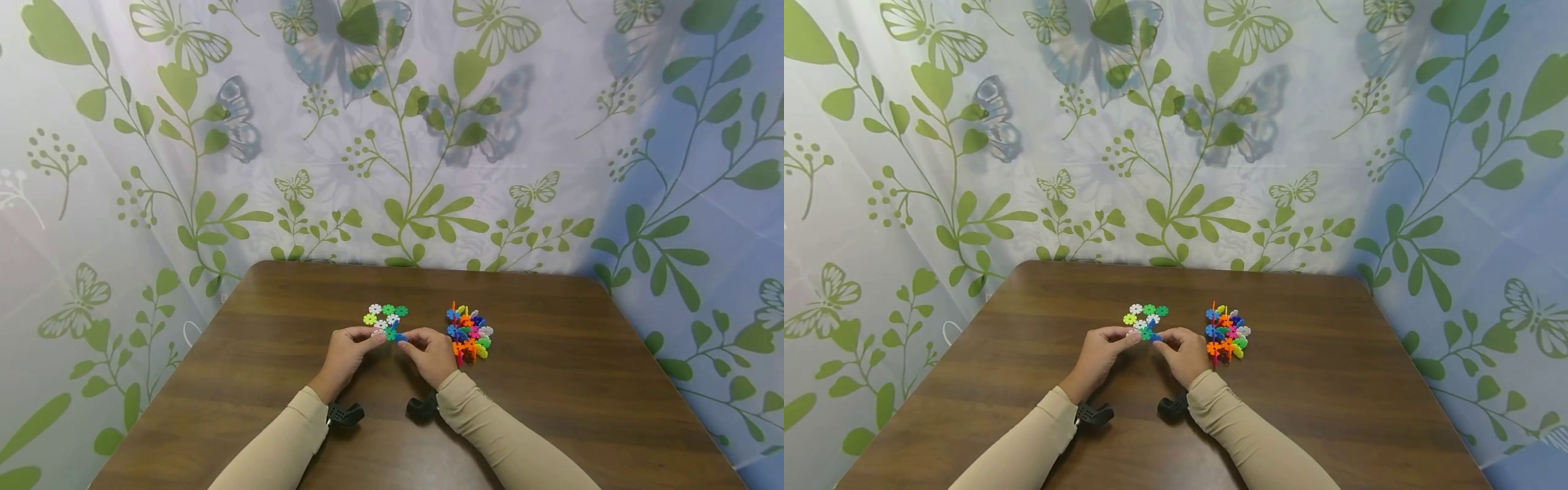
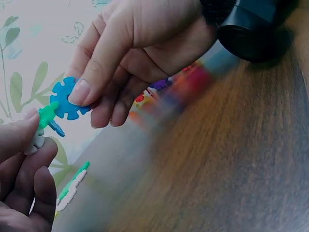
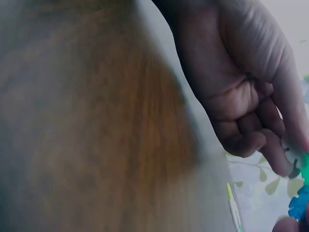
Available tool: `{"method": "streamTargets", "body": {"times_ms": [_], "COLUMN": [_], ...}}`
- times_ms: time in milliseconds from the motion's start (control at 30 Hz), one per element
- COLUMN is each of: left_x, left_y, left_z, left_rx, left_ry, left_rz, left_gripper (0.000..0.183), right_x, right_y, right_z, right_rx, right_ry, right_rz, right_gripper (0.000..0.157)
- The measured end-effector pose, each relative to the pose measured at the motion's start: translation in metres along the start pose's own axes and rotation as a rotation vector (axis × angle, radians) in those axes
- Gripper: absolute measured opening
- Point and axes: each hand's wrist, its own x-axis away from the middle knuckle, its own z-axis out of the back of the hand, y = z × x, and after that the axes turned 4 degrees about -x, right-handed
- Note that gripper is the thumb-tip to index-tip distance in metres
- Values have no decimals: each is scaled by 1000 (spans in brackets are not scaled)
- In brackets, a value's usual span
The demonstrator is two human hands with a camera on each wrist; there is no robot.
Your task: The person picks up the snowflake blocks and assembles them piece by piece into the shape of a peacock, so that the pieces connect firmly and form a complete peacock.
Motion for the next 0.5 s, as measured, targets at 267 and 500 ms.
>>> {"method": "streamTargets", "body": {"times_ms": [267, 500], "left_x": [-4, -4], "left_y": [2, 1], "left_z": [-1, 1], "left_rx": [-23, 32], "left_ry": [-5, -48], "left_rz": [14, -16], "left_gripper": [16, 14], "right_x": [2, 4], "right_y": [-7, -14], "right_z": [-4, -2], "right_rx": [42, 130], "right_ry": [61, 53], "right_rz": [-19, 46], "right_gripper": [10, 11]}}
